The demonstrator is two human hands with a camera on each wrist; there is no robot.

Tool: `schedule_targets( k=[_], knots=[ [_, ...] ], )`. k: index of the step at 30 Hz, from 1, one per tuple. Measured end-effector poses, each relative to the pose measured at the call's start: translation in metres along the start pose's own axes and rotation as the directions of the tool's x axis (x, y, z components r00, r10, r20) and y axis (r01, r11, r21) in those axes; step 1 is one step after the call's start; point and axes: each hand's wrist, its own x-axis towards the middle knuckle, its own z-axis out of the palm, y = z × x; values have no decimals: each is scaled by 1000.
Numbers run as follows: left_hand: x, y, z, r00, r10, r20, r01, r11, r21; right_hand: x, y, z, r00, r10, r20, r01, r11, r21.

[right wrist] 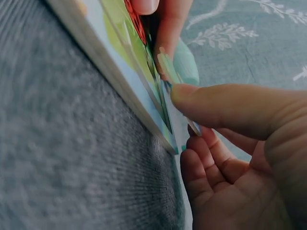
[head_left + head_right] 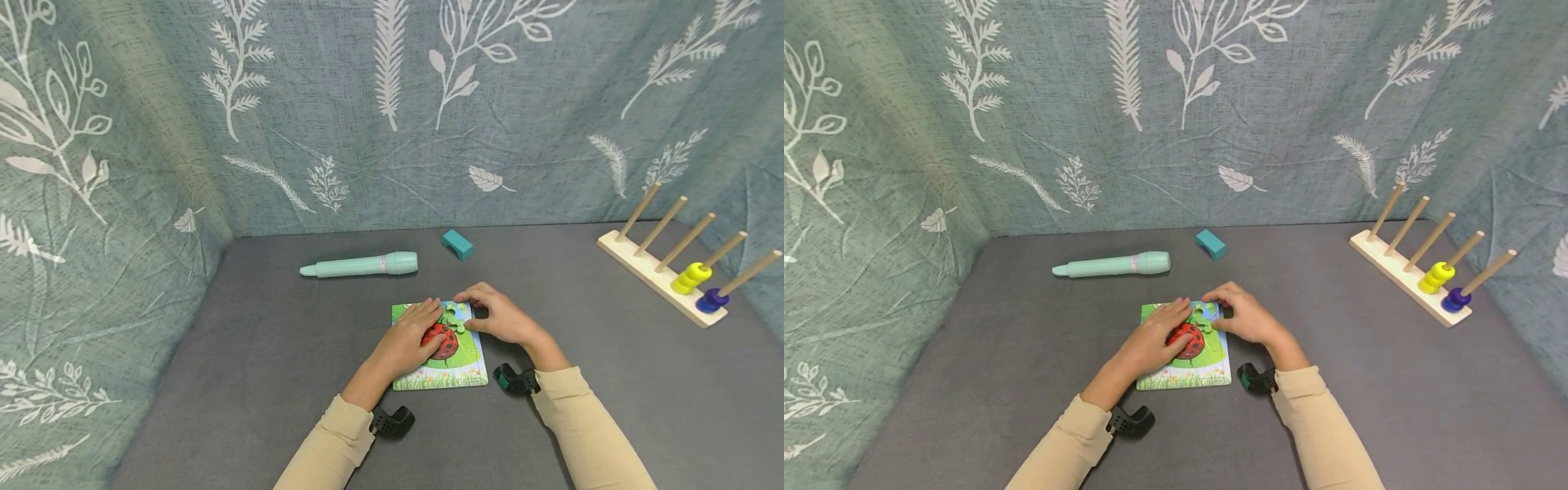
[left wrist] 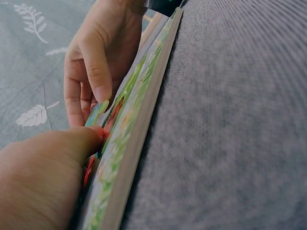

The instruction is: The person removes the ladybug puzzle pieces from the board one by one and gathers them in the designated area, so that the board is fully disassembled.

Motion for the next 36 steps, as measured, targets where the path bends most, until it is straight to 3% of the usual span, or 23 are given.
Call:
schedule_targets(
  k=[9,18,36],
  knots=[
    [0,0,0,1000,4,-6,-4,1000,2,-2,-2,-6,1000,4,-22,-3,1000,29],
    [-2,1,1,1000,12,-6,-12,1000,-14,-13,5,-23,997,33,-73,-33,999,-10],
    [-5,-1,2,1000,12,-9,-12,1000,-17,-77,39,-82,978,122,-172,-143,982,-120]
  ],
)
